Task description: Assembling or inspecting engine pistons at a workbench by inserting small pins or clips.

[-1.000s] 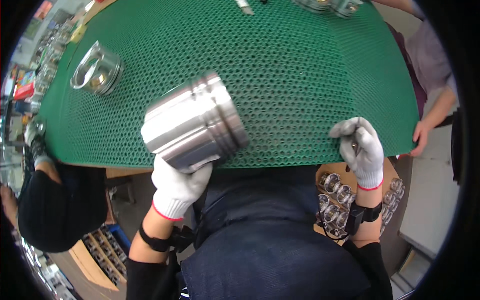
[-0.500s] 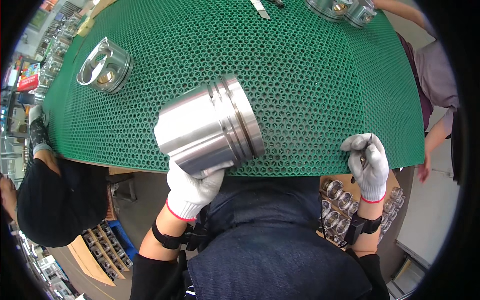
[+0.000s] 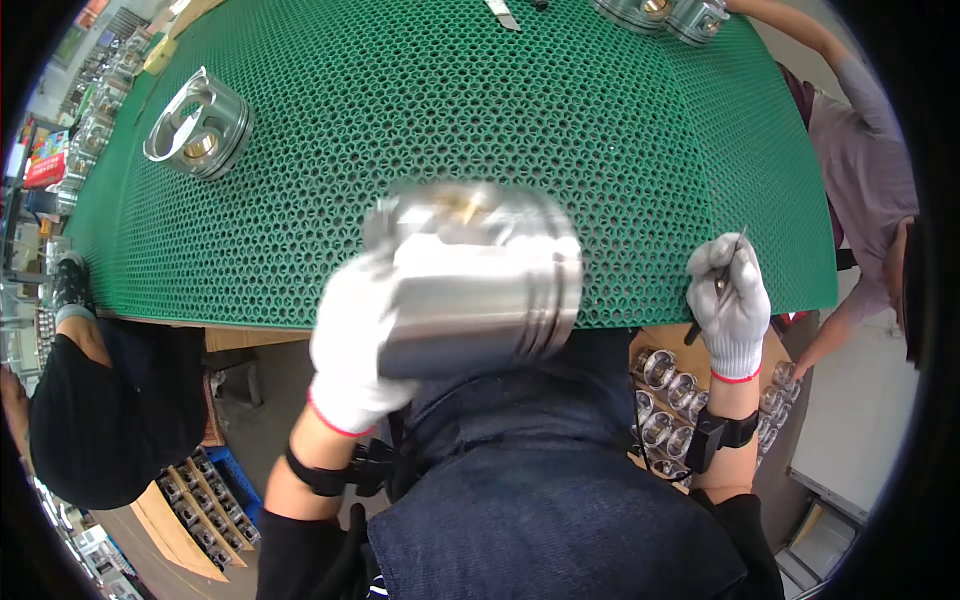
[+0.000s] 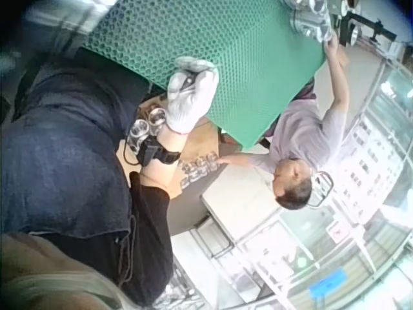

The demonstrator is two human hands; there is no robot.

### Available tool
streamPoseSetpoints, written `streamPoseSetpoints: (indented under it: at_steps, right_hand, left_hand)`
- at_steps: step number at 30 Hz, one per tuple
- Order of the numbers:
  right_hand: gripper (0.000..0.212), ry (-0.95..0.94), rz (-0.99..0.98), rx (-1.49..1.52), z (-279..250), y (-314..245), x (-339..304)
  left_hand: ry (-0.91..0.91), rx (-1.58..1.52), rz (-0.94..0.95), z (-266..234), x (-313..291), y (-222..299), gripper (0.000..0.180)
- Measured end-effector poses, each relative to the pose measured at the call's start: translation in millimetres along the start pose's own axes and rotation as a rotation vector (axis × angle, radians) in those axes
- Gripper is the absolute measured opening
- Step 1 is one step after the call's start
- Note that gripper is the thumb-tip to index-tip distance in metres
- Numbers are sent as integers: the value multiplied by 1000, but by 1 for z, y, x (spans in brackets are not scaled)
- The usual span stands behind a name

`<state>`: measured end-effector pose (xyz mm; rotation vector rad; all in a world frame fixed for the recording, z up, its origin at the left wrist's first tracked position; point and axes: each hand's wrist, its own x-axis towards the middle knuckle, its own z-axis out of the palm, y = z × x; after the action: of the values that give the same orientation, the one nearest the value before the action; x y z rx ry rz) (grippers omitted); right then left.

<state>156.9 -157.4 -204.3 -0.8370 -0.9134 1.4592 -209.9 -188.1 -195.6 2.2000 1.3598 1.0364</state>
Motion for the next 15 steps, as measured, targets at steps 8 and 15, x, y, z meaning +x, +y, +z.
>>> streamPoseSetpoints:
  at_steps: [8,15]
  right_hand:
    - [32,-26,205,-284,30,0,-46]
    - [20,-373,-156,-915,82,-20,-22]
  left_hand:
    - [438,282,260,-5,40,-37,49]
    - [19,377,470,-15,83,56,46]
